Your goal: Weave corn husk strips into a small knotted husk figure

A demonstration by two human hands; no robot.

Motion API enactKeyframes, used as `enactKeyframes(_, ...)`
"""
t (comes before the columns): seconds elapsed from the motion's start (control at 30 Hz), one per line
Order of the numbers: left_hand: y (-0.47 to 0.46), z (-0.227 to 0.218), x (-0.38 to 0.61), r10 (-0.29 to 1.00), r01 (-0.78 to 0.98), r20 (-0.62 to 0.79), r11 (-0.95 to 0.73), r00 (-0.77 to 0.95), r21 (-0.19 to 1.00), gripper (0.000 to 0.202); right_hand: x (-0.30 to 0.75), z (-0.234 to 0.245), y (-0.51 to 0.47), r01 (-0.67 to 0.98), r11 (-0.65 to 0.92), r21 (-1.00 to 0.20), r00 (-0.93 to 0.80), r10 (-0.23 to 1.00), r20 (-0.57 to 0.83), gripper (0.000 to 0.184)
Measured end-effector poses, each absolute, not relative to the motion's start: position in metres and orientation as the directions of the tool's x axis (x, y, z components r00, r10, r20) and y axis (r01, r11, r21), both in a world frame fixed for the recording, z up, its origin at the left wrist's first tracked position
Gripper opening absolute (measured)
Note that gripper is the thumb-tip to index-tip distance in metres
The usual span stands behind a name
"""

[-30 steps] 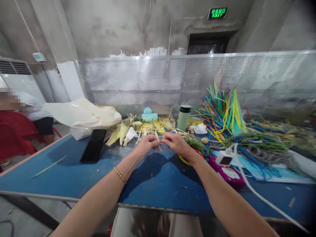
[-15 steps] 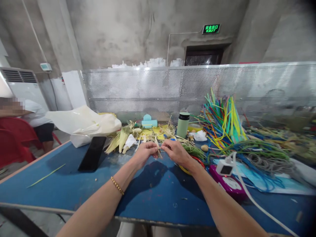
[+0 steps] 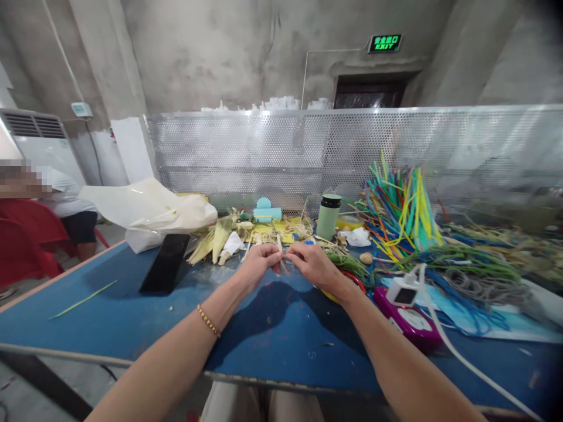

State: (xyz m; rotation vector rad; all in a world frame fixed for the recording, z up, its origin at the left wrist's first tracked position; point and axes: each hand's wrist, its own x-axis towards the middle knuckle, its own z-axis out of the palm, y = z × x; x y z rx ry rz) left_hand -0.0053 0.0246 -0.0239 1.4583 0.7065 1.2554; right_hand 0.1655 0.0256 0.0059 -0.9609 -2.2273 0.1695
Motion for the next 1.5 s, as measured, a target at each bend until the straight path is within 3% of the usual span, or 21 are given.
enactKeyframes(0.7, 0.0, 0.002, -0.01, 0.797, -0.266, 0.371, -0.271, 0.477, 0.925, 0.028, 0.184, 0.038, -0.001, 0.406, 0.665, -0.627, -0.603, 0.71, 0.363, 0.025)
enactKeyframes(0.9, 0.013, -0.01, -0.013, 0.851, -0.253, 0.249, -0.142, 0.462, 0.957, 0.029, 0.178, 0.025, 0.014, 0.527, 0.665, -0.529, -0.538, 0.743, 0.398, 0.023)
enactKeyframes(1.1, 0.021, -0.024, -0.006, 0.912, -0.187, 0.174, -0.111, 0.37, 0.976, 0.028, 0.175, 0.013, 0.023, 0.551, 0.696, -0.461, -0.59, 0.715, 0.374, 0.024)
enactKeyframes(1.5, 0.012, -0.009, -0.016, 0.865, -0.203, 0.21, -0.128, 0.456, 0.971, 0.018, 0.179, 0.023, 0.014, 0.458, 0.625, -0.632, -0.615, 0.736, 0.282, 0.02)
